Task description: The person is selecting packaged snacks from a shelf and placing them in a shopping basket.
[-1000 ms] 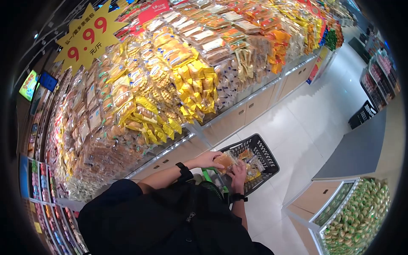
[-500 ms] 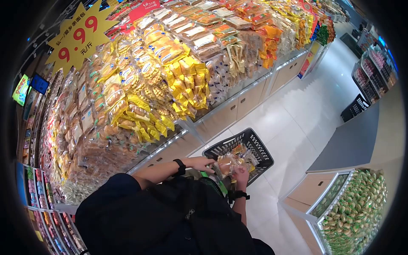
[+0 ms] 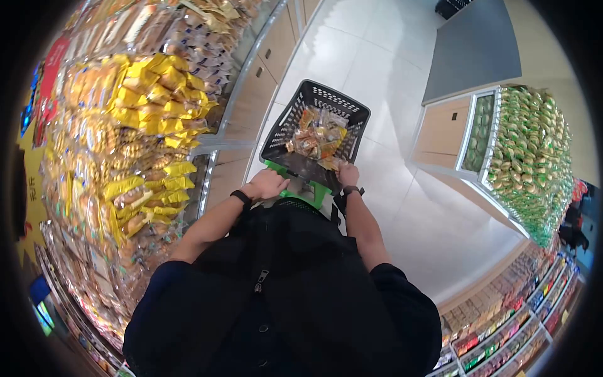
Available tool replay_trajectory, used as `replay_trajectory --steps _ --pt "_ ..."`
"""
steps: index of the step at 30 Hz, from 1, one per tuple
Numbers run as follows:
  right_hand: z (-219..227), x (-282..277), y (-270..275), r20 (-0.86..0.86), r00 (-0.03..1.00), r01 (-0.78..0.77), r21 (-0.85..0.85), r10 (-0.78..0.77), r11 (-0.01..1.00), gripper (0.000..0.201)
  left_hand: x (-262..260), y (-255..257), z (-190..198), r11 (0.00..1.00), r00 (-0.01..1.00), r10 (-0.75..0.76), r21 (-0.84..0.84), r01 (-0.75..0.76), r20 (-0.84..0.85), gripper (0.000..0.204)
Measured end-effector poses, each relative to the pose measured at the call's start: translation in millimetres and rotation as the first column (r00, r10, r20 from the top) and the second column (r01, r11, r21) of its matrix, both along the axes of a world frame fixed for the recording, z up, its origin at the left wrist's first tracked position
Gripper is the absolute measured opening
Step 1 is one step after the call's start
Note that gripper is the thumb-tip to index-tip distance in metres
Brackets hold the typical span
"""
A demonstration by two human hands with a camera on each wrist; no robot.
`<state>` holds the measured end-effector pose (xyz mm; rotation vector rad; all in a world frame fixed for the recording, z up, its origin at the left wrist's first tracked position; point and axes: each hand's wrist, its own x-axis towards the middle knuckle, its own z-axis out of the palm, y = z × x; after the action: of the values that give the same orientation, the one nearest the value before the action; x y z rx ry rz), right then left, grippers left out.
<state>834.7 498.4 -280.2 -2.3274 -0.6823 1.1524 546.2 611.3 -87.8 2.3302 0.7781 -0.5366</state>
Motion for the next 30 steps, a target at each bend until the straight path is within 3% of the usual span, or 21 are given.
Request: replay_trajectory --steps 2,4,5,6,8,9,12,14,17,18,20,21,22,23,26,30 --pt "23 -12 13 -0.232 0.947 0.216 -0.047 -0.221 0.975 0.027 0 13 -2 0.998 0.999 -0.026 -0.060 0.027 0.022 0.055" --pt "16 -12 24 -0.252 0.931 0.242 -0.116 -0.264 0.963 0.016 5 30 2 0.986 0.999 0.048 -0.159 -0.046 0.004 0.056" --pt "12 -15 29 -0.274 0.918 0.241 -0.188 -0.286 0.952 0.017 0 34 -19 0.983 0.995 -0.047 -0.170 0.063 0.093 0.053" --pt "7 -17 33 -0.295 0.904 0.237 -0.259 -0.311 0.936 0.018 2 43 -15 0.979 0.994 -0.052 -0.189 0.070 0.099 0.053" --pt "-3 -20 46 -0.267 0.924 0.199 -0.279 -0.275 0.940 0.021 7 61 4 0.945 0.990 0.112 -0.318 -0.078 0.090 0.051" --pt "-8 -21 58 -0.244 0.920 0.232 -0.290 -0.307 0.928 0.023 5 59 -14 0.961 0.985 0.089 -0.272 -0.046 0.146 0.049" --pt "-33 -24 88 -0.199 0.923 0.256 -0.322 -0.330 0.911 0.027 2 69 -37 0.970 0.971 -0.002 -0.236 0.060 0.240 0.042" --pt "-53 -23 111 -0.197 0.938 0.192 -0.388 -0.285 0.901 0.021 3 81 -41 0.961 0.962 0.008 -0.268 0.067 0.271 0.042" --pt "-108 -21 131 -0.210 0.931 0.211 -0.355 -0.298 0.911 0.023 4 90 -56 0.945 0.958 0.006 -0.316 0.088 0.287 0.037" --pt "-120 -21 142 -0.228 0.929 0.194 -0.368 -0.290 0.909 0.022 5 96 -58 0.945 0.928 0.040 -0.316 0.086 0.371 0.033" --pt "-152 -19 168 -0.268 0.877 0.267 -0.417 -0.398 0.869 0.019 8 107 -64 0.941 0.890 0.066 -0.324 0.095 0.452 0.029" --pt "-187 -18 170 -0.155 0.977 0.084 -0.364 -0.149 0.928 0.020 8 112 -67 0.940 0.877 0.091 -0.331 0.080 0.472 0.024" --pt "-216 -20 174 -0.027 0.993 -0.116 -0.337 0.113 0.935 0.022 9 115 -71 0.938 0.863 0.117 -0.339 0.066 0.492 0.021" --pt "-207 -23 198 0.131 0.946 -0.226 -0.394 0.297 0.891 0.026 11 118 -76 0.935 0.863 0.114 -0.348 0.074 0.491 0.021" --pt "-224 -28 243 0.035 0.944 -0.294 -0.363 0.328 0.884 0.031 11 128 -88 0.917 0.886 0.142 -0.396 0.051 0.442 0.018" --pt "-307 -37 258 -0.078 0.915 -0.392 -0.408 0.396 0.825 0.030 19 144 -104 0.886 0.883 0.166 -0.460 0.063 0.440 0.023"
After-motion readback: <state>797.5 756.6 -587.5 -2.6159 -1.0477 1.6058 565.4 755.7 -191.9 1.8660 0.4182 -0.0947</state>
